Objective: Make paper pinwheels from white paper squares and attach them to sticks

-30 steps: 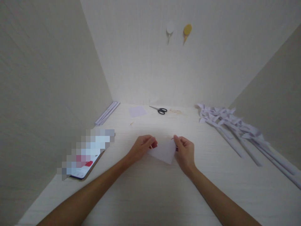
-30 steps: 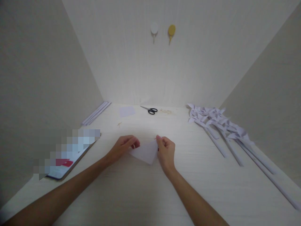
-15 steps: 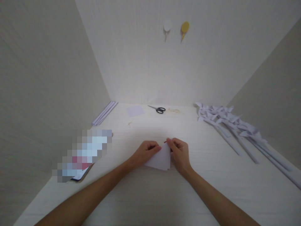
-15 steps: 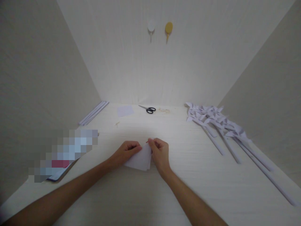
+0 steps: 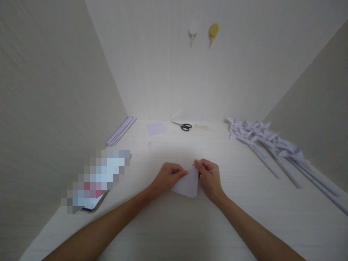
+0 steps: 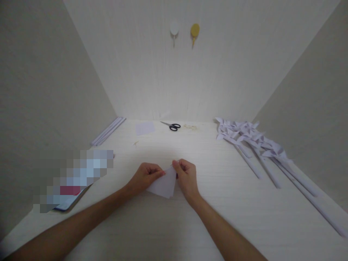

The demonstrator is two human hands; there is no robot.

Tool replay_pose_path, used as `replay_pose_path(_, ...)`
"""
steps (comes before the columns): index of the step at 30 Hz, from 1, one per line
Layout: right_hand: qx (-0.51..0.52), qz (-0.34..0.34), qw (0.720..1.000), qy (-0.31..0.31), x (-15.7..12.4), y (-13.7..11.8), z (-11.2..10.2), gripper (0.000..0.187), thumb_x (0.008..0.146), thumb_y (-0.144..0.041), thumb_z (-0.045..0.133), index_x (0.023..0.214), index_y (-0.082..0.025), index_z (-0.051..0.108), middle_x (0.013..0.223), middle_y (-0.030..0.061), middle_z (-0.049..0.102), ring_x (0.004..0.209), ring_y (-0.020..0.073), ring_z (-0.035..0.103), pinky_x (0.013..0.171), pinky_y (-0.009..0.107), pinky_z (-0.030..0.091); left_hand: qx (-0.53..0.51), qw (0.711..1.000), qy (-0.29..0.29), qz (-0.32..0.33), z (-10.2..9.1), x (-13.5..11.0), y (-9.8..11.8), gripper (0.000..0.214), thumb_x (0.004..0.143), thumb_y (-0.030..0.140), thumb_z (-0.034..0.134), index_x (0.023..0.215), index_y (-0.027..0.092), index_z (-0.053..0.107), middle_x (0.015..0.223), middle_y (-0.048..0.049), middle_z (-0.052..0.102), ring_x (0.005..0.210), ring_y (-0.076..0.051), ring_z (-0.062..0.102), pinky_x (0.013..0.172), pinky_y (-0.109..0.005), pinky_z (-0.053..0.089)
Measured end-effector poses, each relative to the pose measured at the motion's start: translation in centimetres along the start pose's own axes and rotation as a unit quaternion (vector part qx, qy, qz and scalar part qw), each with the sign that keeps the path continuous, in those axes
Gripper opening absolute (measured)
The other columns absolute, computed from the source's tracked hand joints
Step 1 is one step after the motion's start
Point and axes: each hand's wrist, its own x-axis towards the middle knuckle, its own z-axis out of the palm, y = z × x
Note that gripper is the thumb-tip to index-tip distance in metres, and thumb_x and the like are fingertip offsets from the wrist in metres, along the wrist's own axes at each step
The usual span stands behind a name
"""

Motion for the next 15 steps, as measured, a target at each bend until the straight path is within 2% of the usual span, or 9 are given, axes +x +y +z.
replay_pose_path(5, -0.012, -0.009, 1.0, 0.009, 0.21, 0.05, -0.12, 0.032, 0.071, -0.034, 0.052, 0.047, -0.016, 0.041, 0.042, -0.0065, 0.033, 0.04, 0.0056, 0.031, 0.038, 0.019, 0.023, 0.028, 0.999, 0.012, 0.022, -0.03, 0.08, -0.37, 0.037, 0.07, 0.04, 0.043, 0.045, 0.014, 0.039, 0.044, 0.005, 0.03, 0.042, -0.005, 0.027, 0.039, -0.019, 0.019)
replay_pose_path(8, -0.017, -0.005, 1.0, 0.007, 0.29, 0.23, -0.22, 0.032, 0.071, -0.034, 0.052, 0.047, -0.016, 0.042, 0.042, -0.0063, 0.034, 0.04, 0.0059, 0.03, 0.039, 0.02, 0.023, 0.046, 0.998, -0.008, 0.04, -0.14, -0.04, -0.42, 0.038, 0.072, 0.04, 0.04, 0.044, 0.015, 0.033, 0.044, 0.0054, 0.025, 0.042, -0.005, 0.025, 0.039, -0.019, 0.017)
replay_pose_path(15, -0.015, -0.013, 0.999, 0.029, 0.55, 0.62, -0.49, 0.031, 0.07, -0.034, 0.053, 0.047, -0.015, 0.043, 0.043, -0.0062, 0.032, 0.042, 0.0062, 0.028, 0.039, 0.021, 0.02, -0.006, 0.997, -0.056, 0.051, -0.22, -0.33, -0.57, 0.025, 0.073, 0.034, 0.04, 0.057, 0.014, 0.042, 0.051, 0.0044, 0.035, 0.046, -0.006, 0.031, 0.042, -0.018, 0.023)
